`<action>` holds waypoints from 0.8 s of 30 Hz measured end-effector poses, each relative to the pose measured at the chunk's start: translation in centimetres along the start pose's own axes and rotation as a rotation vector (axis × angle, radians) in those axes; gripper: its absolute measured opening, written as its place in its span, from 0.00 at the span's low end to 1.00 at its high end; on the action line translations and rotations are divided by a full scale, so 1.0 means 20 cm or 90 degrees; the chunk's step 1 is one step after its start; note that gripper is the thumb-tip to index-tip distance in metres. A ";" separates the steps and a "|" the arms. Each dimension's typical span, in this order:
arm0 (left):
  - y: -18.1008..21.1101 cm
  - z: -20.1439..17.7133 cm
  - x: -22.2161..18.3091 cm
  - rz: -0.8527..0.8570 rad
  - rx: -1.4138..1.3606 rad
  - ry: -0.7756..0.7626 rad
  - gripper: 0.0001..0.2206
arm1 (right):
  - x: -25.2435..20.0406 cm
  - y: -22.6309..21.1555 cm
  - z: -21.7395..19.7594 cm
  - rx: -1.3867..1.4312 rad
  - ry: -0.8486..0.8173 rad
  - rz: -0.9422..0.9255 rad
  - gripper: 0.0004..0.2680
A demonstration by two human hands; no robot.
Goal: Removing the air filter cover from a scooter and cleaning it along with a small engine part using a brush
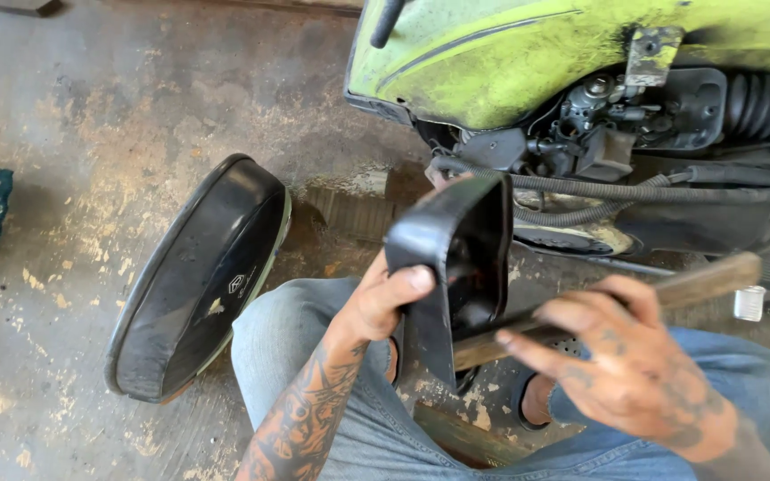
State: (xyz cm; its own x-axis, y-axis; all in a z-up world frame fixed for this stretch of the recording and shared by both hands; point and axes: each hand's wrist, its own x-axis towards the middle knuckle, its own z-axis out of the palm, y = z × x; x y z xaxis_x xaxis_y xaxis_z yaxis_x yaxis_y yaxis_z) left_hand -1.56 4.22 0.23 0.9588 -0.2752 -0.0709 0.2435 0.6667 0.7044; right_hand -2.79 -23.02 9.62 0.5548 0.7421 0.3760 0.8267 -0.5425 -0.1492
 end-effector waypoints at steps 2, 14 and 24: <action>0.18 0.25 0.06 0.019 0.133 -0.186 0.44 | -0.01 -0.01 0.04 0.015 -0.042 -0.054 0.21; -0.05 -0.04 0.04 -0.198 0.070 0.028 0.23 | -0.08 0.08 -0.06 0.047 -0.083 0.021 0.20; 0.17 0.05 0.01 -0.233 0.141 0.097 0.28 | -0.11 0.16 0.06 -0.031 0.022 0.023 0.16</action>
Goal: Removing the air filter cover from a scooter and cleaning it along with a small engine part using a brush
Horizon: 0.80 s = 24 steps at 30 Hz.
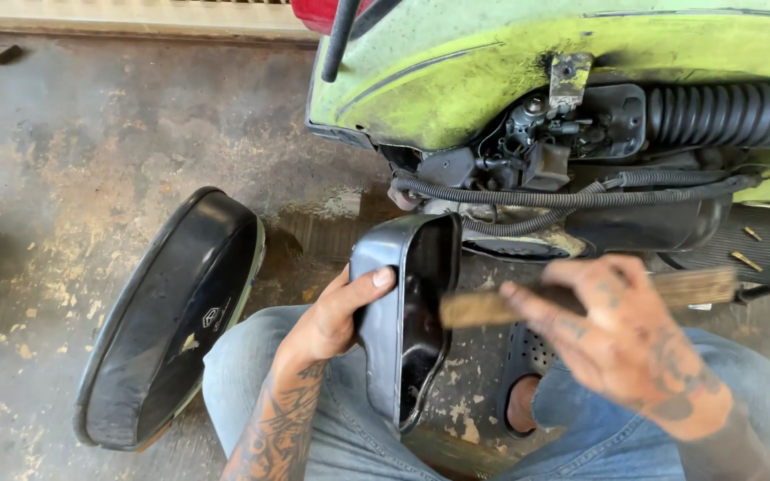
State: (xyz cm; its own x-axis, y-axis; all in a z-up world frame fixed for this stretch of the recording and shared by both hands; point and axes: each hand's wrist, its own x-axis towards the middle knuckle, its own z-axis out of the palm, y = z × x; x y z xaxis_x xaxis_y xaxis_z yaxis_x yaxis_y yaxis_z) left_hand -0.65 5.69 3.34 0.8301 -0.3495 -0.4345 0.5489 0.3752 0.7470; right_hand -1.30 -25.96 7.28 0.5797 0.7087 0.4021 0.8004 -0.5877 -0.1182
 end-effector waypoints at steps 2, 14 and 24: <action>0.04 0.05 -0.01 -0.052 -0.009 0.071 0.28 | -0.01 0.03 -0.03 -0.050 -0.009 0.030 0.20; 0.04 0.07 -0.02 -0.040 0.114 -0.048 0.26 | -0.02 0.01 0.07 0.106 -0.020 0.004 0.16; 0.04 0.10 0.01 -0.103 0.122 -0.013 0.31 | 0.12 0.07 -0.08 0.101 0.017 0.011 0.11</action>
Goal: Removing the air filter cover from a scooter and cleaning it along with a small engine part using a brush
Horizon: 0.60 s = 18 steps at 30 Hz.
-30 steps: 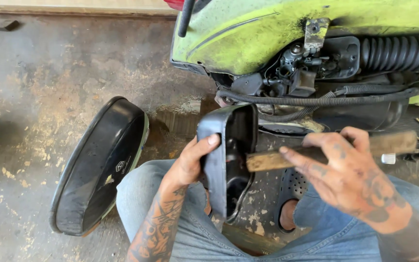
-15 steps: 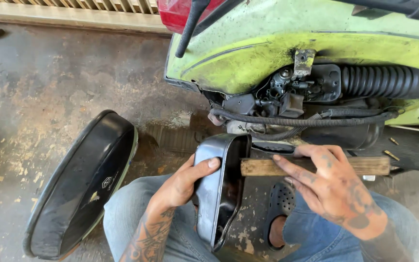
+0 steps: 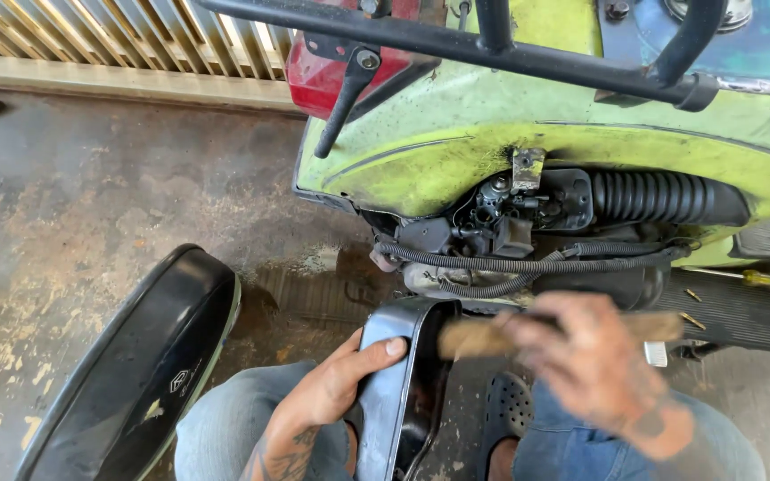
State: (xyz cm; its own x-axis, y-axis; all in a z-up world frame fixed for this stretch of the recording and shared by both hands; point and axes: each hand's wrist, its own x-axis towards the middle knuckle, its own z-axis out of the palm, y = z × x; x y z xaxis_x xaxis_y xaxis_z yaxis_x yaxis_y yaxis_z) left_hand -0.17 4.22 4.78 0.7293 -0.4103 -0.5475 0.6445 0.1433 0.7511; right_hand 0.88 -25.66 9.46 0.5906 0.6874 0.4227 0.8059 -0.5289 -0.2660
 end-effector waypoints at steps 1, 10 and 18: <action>0.01 0.01 0.00 -0.028 -0.045 0.033 0.30 | -0.03 0.03 -0.04 -0.086 0.012 0.080 0.15; -0.01 -0.01 0.01 -0.027 -0.093 0.034 0.27 | -0.08 0.08 0.00 -0.114 0.026 0.103 0.22; -0.04 -0.03 0.03 -0.032 -0.069 0.024 0.29 | -0.07 0.05 0.03 -0.121 0.022 0.029 0.19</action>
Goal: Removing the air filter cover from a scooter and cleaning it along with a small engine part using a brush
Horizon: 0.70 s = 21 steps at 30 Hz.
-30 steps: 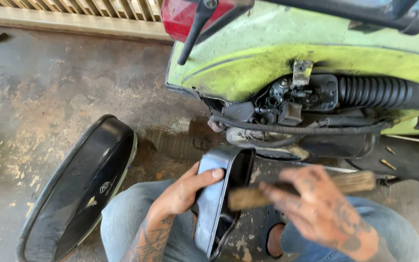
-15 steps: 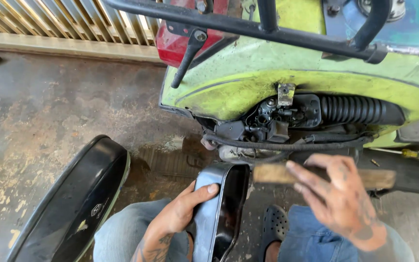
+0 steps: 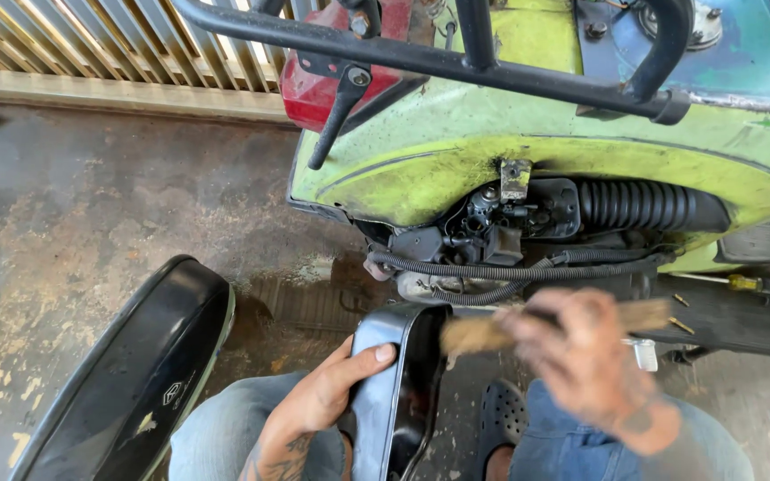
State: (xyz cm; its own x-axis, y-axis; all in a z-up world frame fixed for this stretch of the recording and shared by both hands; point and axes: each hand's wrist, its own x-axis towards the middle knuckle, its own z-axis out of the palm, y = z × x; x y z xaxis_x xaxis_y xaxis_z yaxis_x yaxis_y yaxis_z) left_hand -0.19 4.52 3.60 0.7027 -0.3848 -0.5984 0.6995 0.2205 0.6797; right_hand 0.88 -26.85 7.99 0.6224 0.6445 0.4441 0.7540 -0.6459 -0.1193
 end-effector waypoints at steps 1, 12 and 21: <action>0.01 0.02 0.00 -0.012 -0.009 0.027 0.29 | 0.03 0.01 -0.07 -0.051 0.012 0.075 0.18; 0.03 0.06 0.00 -0.045 -0.026 0.050 0.29 | 0.01 0.02 -0.05 -0.114 0.071 0.115 0.17; -0.05 0.04 0.06 -0.041 -0.004 -0.046 0.29 | 0.03 -0.02 0.00 -0.090 0.178 0.006 0.10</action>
State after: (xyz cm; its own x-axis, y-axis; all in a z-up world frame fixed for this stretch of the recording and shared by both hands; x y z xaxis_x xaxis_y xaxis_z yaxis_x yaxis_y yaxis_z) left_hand -0.19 3.11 2.54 0.6457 -0.4612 -0.6085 0.7435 0.1984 0.6386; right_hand 0.96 -26.19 8.26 0.5323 0.5136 0.6729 0.7000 -0.7141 -0.0087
